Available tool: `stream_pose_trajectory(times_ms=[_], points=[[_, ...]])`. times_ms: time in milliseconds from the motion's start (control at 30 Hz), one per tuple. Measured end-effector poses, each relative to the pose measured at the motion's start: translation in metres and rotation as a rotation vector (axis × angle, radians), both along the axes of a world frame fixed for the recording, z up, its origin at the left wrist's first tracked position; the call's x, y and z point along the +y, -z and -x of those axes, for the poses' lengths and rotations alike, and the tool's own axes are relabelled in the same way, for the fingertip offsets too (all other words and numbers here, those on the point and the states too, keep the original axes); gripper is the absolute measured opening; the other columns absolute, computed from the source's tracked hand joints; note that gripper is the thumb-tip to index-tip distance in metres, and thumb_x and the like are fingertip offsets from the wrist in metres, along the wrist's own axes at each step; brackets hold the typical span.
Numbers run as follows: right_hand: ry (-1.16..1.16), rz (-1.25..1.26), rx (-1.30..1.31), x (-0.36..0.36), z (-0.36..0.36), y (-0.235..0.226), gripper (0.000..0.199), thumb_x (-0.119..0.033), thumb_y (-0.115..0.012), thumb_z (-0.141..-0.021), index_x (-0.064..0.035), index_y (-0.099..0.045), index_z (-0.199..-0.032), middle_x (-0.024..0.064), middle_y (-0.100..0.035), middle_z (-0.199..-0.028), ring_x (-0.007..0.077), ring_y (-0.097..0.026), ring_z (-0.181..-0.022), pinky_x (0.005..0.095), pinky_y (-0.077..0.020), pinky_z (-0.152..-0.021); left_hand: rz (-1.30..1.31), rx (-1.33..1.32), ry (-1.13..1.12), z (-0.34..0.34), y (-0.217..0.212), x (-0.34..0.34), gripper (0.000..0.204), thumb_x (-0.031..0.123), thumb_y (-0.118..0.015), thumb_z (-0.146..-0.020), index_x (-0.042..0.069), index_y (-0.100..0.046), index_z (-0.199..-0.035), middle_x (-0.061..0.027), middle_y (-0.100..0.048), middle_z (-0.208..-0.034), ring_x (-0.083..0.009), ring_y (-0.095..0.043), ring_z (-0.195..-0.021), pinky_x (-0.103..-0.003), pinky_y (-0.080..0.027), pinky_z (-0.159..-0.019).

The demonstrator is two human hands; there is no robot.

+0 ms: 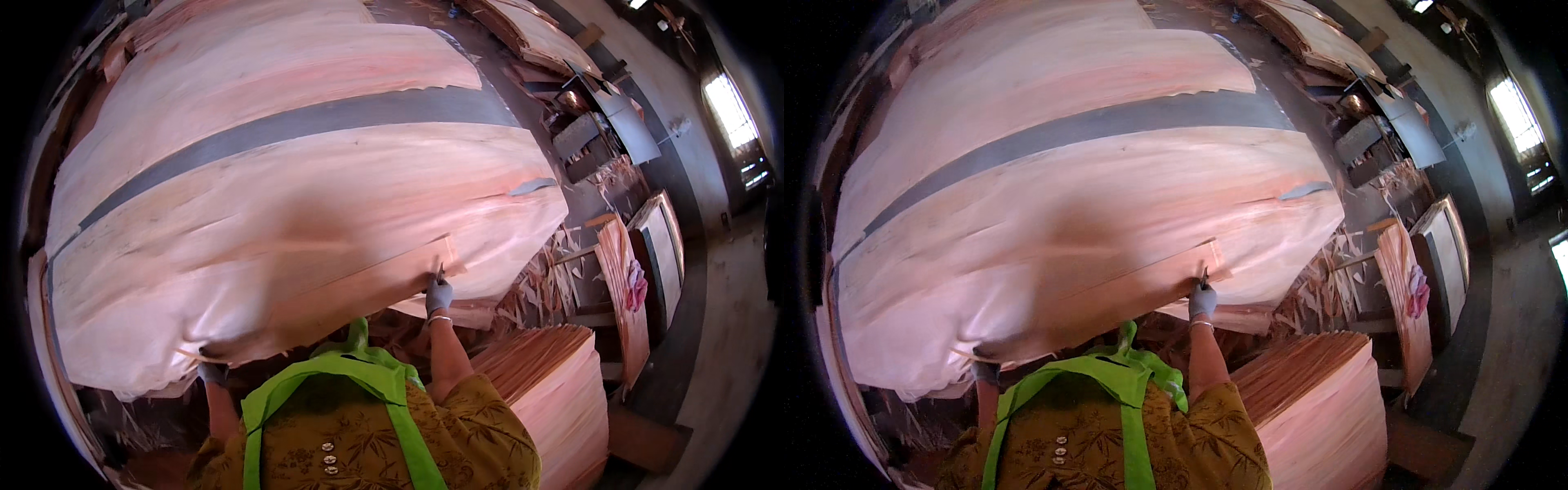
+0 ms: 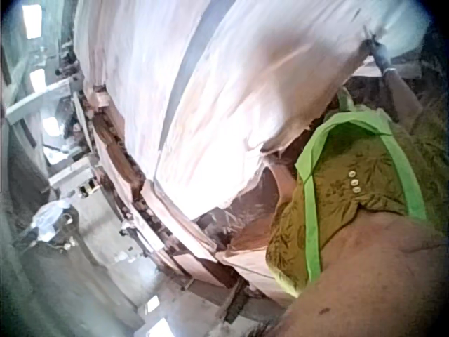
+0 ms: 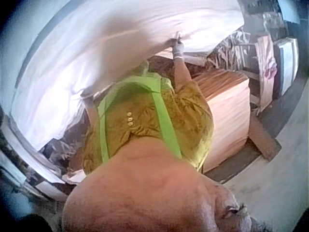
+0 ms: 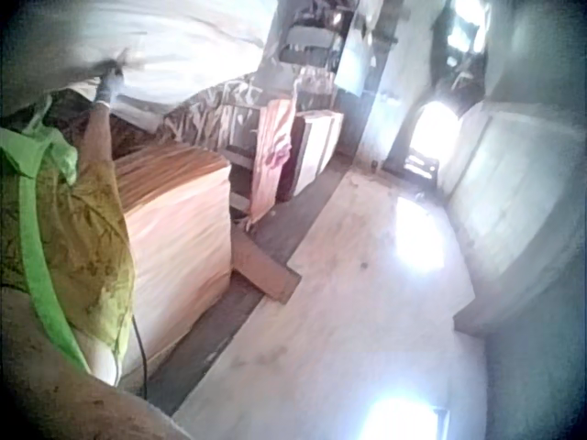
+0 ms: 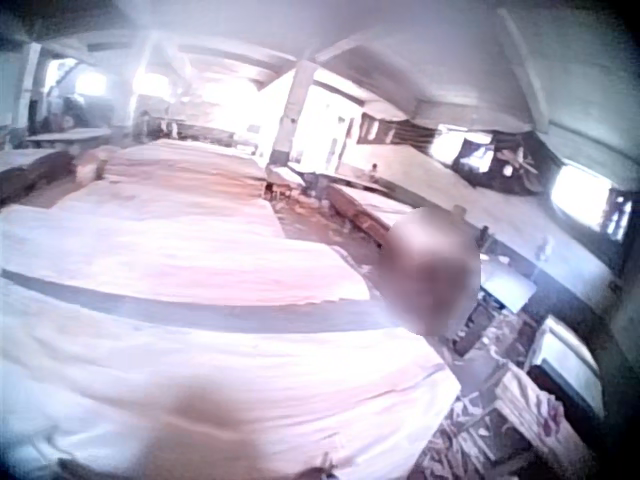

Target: The person sorts and stacks sheets of wood veneer by hand. They pick up individual strips and large sheets, align them, and place them onto organized stacks on a table or the floor.

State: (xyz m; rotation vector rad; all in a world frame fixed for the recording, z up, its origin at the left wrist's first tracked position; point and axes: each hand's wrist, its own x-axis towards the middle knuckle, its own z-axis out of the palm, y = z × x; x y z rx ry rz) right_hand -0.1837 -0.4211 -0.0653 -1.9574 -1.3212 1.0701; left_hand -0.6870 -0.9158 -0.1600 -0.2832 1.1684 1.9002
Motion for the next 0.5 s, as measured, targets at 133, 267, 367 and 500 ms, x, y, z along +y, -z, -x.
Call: stream_pose_trajectory(times_ms=[133, 267, 367, 500], points=[[0.104, -0.063, 0.088, -0.004, 0.014, 0.002, 0.039, -0.032, -0.059, -0.086, 0.0060, -0.065, -0.081, 0.0112, -0.062, -0.062, 0.0162, -0.059, -0.054, 0.0312, -0.0467, -0.050, 0.152, -0.044, -0.167, 0.005, -0.008, -0.013, 0.048, 0.040, -0.032, -0.094, 0.011, -0.043, -0.131, -0.0094, -0.044, -0.133, -0.0282, -0.042, -0.120, -0.045, -0.034, -0.101], [0.137, -0.015, 0.226, -0.018, 0.035, -0.020, 0.026, -0.021, -0.057, -0.085, 0.0047, -0.063, -0.083, 0.0129, -0.061, -0.063, 0.0168, -0.058, -0.056, 0.0330, -0.0475, -0.052, 0.149, 0.062, -0.180, 0.018, -0.012, -0.035, 0.043, 0.039, -0.035, -0.093, 0.013, -0.049, -0.124, -0.0091, -0.052, -0.124, -0.0270, -0.050, -0.110, -0.044, -0.043, -0.091], [0.080, -0.050, 0.216, -0.022, 0.026, 0.024, 0.025, -0.020, -0.058, -0.085, 0.0047, -0.063, -0.083, 0.0119, -0.061, -0.063, 0.0162, -0.057, -0.056, 0.0330, -0.0462, -0.051, 0.090, 0.051, -0.166, 0.022, -0.016, -0.030, 0.040, 0.038, -0.036, -0.093, 0.012, -0.051, -0.121, -0.0091, -0.054, -0.119, -0.0264, -0.052, -0.106, -0.043, -0.045, -0.087], [-0.110, -0.003, 0.019, -0.024, 0.030, 0.035, 0.049, -0.046, -0.052, -0.089, -0.0019, -0.060, -0.070, 0.0017, -0.053, -0.056, 0.0117, -0.045, -0.049, 0.0287, -0.0381, -0.046, -0.002, 0.082, -0.200, 0.015, -0.016, -0.069, 0.037, 0.035, -0.037, -0.093, 0.012, -0.053, -0.116, -0.0090, -0.057, -0.114, -0.0256, -0.054, -0.101, -0.042, -0.047, -0.082]])
